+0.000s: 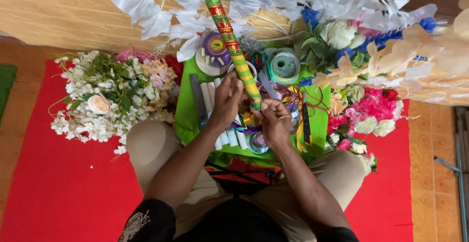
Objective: The person sits on a red mat and decorates a yellow cylindrical object by wrapping it with colorful ribbons. They use scissors to cut the ribbons and secure them around the cylinder, surrounded by various craft supplies and artificial flowers.
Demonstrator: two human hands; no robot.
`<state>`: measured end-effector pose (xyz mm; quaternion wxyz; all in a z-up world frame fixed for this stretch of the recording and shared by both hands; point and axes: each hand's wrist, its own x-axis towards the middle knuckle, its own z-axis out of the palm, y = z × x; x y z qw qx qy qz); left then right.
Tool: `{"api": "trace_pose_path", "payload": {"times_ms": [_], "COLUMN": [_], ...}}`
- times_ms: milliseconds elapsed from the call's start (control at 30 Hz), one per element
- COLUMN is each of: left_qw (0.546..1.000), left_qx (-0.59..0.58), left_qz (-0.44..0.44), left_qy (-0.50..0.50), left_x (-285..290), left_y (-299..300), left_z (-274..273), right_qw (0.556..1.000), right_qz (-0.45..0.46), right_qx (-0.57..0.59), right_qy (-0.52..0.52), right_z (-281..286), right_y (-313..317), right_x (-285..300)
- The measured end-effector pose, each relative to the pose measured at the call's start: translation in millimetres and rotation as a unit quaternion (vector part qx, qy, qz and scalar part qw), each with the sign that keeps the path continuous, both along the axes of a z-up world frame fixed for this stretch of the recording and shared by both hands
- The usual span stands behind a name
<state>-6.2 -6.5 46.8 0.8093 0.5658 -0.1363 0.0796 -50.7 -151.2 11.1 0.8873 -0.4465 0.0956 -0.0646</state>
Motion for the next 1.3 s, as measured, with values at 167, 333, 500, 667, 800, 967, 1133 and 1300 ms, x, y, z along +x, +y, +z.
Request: {"api": "trace_pose_path", "payload": {"times_ms": [167,333,500,667,800,967,1133,1300], "left_qw": [0.997,0.991,0.984,0.981,0.977,0.975,0.979,0.988], "left_qx": [-0.068,-0.123,-0.159,-0.168,-0.183,-0.183,-0.157,-0.005], "left_qz": [0.023,0.036,0.006,-0.010,-0.033,-0.028,-0.034,-0.074], "left_qy": [0.028,0.035,0.085,0.096,0.105,0.120,0.128,0.137], "left_x": [21,27,28,28,30,32,28,-4], "left_y": [27,32,33,33,35,31,28,9], "left_z": [-1,2,-5,3,-1,-11,-20,-27], "right_qw": [0.999,0.993,0.995,0.997,0.998,0.999,1.000,1.000], "right_qz": [-0.004,0.011,0.012,0.017,0.020,0.021,0.005,-0.014], "right_qx": [-0.044,-0.115,-0.095,-0.063,-0.049,-0.031,-0.010,0.002], "right_qy": [-0.021,-0.019,-0.027,-0.029,-0.024,-0.011,0.000,0.006], "right_z": [3,-3,-27,0,1,-12,1,15], "right_y": [5,7,0,0,1,-1,2,3], "right_x": [-3,-9,-4,1,1,4,4,4]}}
